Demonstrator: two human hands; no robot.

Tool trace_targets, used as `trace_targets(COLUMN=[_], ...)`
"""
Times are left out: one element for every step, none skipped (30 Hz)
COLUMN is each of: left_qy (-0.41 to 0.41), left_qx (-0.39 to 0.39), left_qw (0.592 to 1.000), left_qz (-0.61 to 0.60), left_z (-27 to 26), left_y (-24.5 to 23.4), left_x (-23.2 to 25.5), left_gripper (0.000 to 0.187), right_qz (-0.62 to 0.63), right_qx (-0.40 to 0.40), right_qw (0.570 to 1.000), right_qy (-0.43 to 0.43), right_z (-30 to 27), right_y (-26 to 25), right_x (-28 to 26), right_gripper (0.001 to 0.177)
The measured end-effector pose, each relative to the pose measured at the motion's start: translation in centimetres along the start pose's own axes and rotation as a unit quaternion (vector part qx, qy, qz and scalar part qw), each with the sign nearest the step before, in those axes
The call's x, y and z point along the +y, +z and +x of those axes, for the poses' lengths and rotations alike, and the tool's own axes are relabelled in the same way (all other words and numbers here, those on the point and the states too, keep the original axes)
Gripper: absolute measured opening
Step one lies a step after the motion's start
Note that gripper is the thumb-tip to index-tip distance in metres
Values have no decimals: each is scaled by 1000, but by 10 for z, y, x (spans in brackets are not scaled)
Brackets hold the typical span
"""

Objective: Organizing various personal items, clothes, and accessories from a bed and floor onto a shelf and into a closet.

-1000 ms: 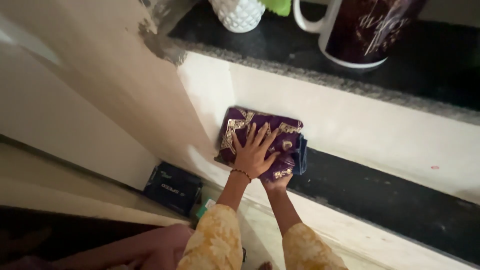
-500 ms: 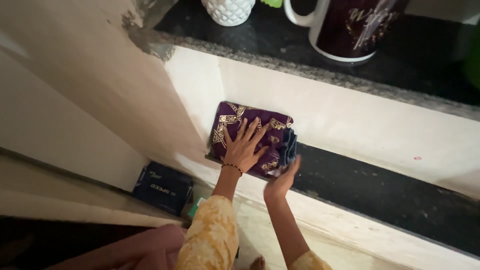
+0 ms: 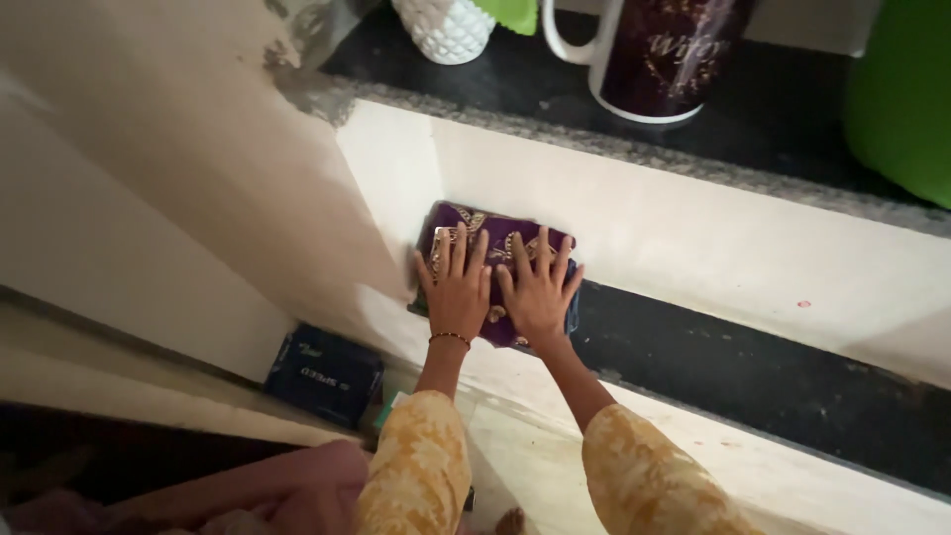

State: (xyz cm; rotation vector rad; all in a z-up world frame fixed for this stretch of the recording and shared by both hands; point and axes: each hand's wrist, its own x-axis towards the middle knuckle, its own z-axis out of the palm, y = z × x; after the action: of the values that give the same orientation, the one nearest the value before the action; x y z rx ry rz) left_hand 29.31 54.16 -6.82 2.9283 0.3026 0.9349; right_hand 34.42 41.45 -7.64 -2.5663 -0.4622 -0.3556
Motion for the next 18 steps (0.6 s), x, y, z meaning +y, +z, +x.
trace_targets(left_qy=[-3, -1, 1, -1, -3, -4, -4, -6, -8, -7, -9, -13, -12, -10, -8, -6, -8, -8], left_qx=[0, -15, -31, -31, -34, -36, -37, -46, -55, -55, -58, -63, -63, -60, -58, -56, -67, -80], left_qw=[1000, 1000, 1000, 1000, 999, 999, 999, 999, 998, 998, 998, 998, 998, 998, 998, 998, 998, 997], left_qz=[2, 2, 2, 1, 6, 11, 10, 5, -1, 0, -8, -16, -17, -18, -19, -20, -1, 16], left_z=[-1, -2, -3, -6, -9, -12, -14, -14, -15, -14, -15, -16, -15, -16, -17, -14, -11, -9], left_y=[2, 4, 6, 11, 16, 21, 23, 26, 29, 32, 35, 37, 37, 36, 34, 32, 31, 29], left_x=[-1, -1, -1, -1, -2, -2, -2, -3, -5, -6, -7, -7, -7, -7, -6, -6, -5, -3], left_gripper=[53, 53, 54, 54, 53, 53, 53, 55, 56, 56, 55, 55, 55, 54, 54, 54, 54, 54], right_qz=[1, 0, -1, -1, -6, -10, -11, -2, 7, 7, 12, 15, 15, 15, 14, 14, 18, 23], right_qx=[-1, -13, -25, -26, -28, -29, -30, -42, -54, -53, -58, -64, -64, -68, -71, -69, -83, -97], right_qw=[1000, 1000, 1000, 1000, 1000, 999, 999, 999, 998, 998, 998, 997, 997, 997, 997, 997, 996, 994], right_qy=[-3, 5, 13, 12, 13, 15, 15, 22, 28, 29, 30, 31, 32, 34, 36, 38, 35, 36], right_z=[-1, -2, -2, -3, -4, -4, -6, -5, -5, -4, -3, -4, -2, -3, -4, -2, 0, 0], right_y=[-1, -3, -4, -2, 0, 2, 4, 6, 7, 9, 10, 11, 11, 10, 8, 8, 7, 6], right_x=[0, 1, 2, 3, 4, 5, 7, 8, 9, 10, 11, 12, 12, 11, 11, 11, 12, 14], right_gripper=[61, 62, 63, 63, 64, 66, 66, 66, 67, 67, 67, 67, 67, 67, 68, 68, 68, 69])
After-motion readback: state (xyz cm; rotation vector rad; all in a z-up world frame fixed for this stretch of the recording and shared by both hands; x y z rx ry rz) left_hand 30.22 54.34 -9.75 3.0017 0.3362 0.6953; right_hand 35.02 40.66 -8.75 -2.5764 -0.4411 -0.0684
